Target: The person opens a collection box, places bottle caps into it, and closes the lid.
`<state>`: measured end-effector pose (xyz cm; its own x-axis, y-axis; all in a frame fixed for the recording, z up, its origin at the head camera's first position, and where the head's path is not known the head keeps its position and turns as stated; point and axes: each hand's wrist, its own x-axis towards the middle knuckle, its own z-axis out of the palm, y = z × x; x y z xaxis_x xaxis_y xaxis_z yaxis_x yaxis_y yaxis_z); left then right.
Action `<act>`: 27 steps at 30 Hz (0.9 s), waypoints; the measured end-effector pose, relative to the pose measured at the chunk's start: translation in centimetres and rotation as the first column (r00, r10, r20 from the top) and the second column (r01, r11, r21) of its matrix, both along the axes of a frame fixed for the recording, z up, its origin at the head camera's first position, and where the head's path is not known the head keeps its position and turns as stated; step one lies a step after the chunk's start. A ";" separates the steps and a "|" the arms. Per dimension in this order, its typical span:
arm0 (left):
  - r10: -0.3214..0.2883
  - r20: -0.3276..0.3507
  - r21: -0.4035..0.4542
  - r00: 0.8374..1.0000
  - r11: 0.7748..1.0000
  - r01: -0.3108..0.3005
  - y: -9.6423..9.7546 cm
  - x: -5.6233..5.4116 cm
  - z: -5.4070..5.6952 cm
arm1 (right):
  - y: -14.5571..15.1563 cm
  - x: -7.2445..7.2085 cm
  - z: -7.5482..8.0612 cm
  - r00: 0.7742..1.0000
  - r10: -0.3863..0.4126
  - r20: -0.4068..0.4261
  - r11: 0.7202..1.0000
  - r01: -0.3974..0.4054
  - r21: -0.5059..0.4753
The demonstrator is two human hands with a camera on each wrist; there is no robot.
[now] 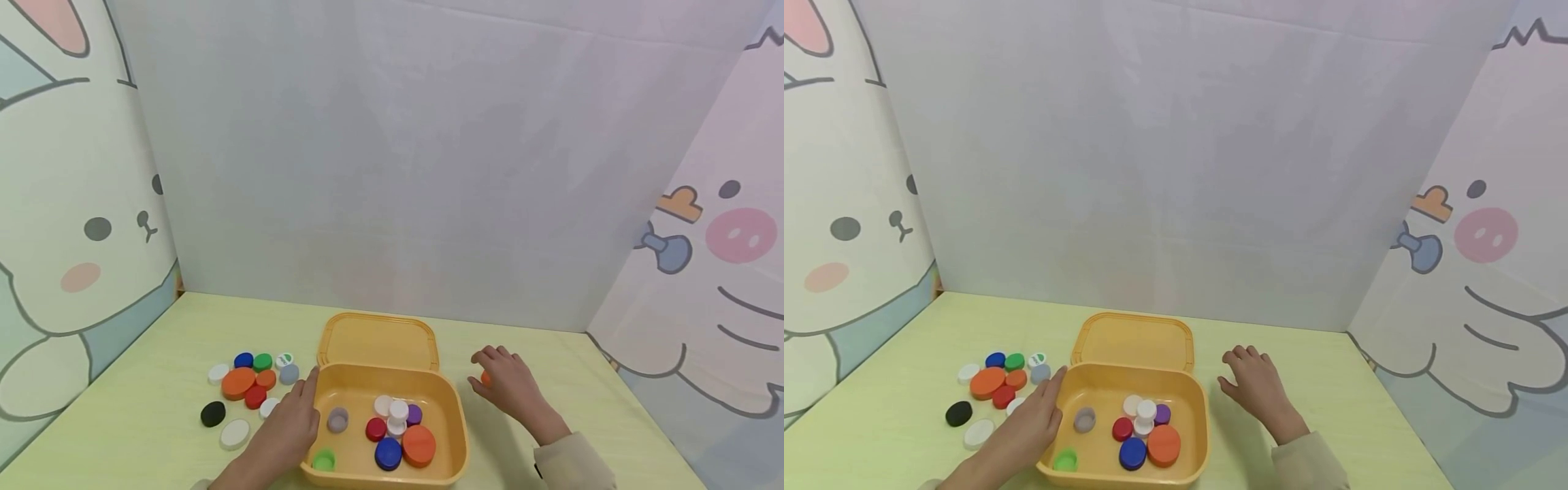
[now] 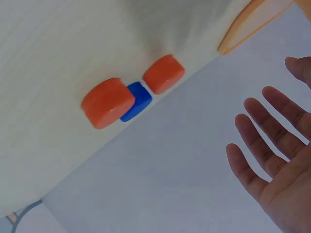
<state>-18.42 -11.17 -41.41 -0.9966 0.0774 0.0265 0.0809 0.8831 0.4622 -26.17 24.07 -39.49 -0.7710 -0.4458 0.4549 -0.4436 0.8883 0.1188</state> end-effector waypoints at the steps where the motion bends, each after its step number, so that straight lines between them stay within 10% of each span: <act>1: -0.002 -0.002 0.000 1.000 1.000 0.002 0.0 0.0 0.0 | 0.3 -0.1 -0.2 1.000 -0.013 0.012 1.000 0.013 -0.003; 27: -0.014 -0.021 0.002 1.000 1.000 0.014 -0.1 0.1 -0.1 | 4.1 -2.4 -2.4 0.969 -0.162 0.187 0.987 0.160 0.026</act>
